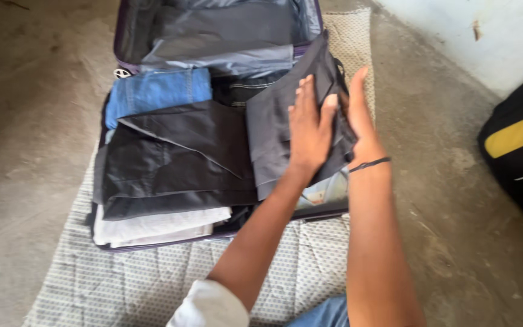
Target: The person folds several shirts and places them into an open suitcase. They handle a dark gray shirt and a plaid shirt, folding each neatly and arranging them among other folded clothes already inside the suitcase.
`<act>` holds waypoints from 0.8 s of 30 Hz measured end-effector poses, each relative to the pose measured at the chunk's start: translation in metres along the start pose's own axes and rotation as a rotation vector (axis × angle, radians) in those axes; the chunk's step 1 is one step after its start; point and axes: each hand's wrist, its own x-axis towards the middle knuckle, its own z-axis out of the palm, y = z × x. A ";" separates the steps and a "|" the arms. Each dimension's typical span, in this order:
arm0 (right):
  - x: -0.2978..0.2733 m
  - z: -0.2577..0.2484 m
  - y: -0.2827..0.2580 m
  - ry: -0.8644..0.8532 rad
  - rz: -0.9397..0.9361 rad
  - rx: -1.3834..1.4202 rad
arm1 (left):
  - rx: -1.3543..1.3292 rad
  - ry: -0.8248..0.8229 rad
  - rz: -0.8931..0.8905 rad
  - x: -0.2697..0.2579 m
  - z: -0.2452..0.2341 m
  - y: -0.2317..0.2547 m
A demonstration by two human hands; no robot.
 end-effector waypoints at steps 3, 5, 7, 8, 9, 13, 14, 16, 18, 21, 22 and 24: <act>-0.010 -0.022 -0.024 -0.029 0.015 -0.082 | -0.233 -0.006 -0.058 0.002 0.047 0.008; -0.015 -0.032 -0.025 0.069 0.069 -0.120 | -0.369 -0.038 -0.144 0.000 0.071 0.007; -0.023 -0.040 -0.021 0.119 0.094 -0.169 | -0.496 -0.087 -0.264 -0.002 0.086 0.006; -0.029 -0.045 -0.019 0.121 0.089 -0.199 | -0.519 -0.088 -0.285 -0.005 0.093 0.008; -0.034 -0.050 -0.018 0.121 0.085 -0.226 | -0.539 -0.089 -0.305 -0.007 0.098 0.010; -0.049 -0.069 -0.029 0.162 0.039 -0.235 | -0.571 -0.040 -0.253 -0.014 0.121 0.031; -0.052 -0.072 -0.035 0.177 0.014 -0.230 | -0.547 -0.024 -0.243 -0.014 0.126 0.037; -0.057 -0.075 -0.042 0.193 -0.019 -0.209 | -0.494 0.009 -0.217 -0.014 0.131 0.047; -0.060 -0.073 -0.048 0.192 -0.029 -0.175 | -0.597 0.001 -0.227 -0.013 0.133 0.053; -0.058 -0.067 -0.046 0.119 -0.131 -0.285 | -1.118 -0.027 -0.344 -0.012 0.128 0.042; -0.057 -0.066 -0.044 0.156 -0.102 -0.304 | -1.354 -0.041 -0.403 -0.013 0.127 0.035; -0.050 -0.059 -0.032 0.232 -0.041 -0.345 | -1.592 0.044 -0.496 -0.009 0.123 0.011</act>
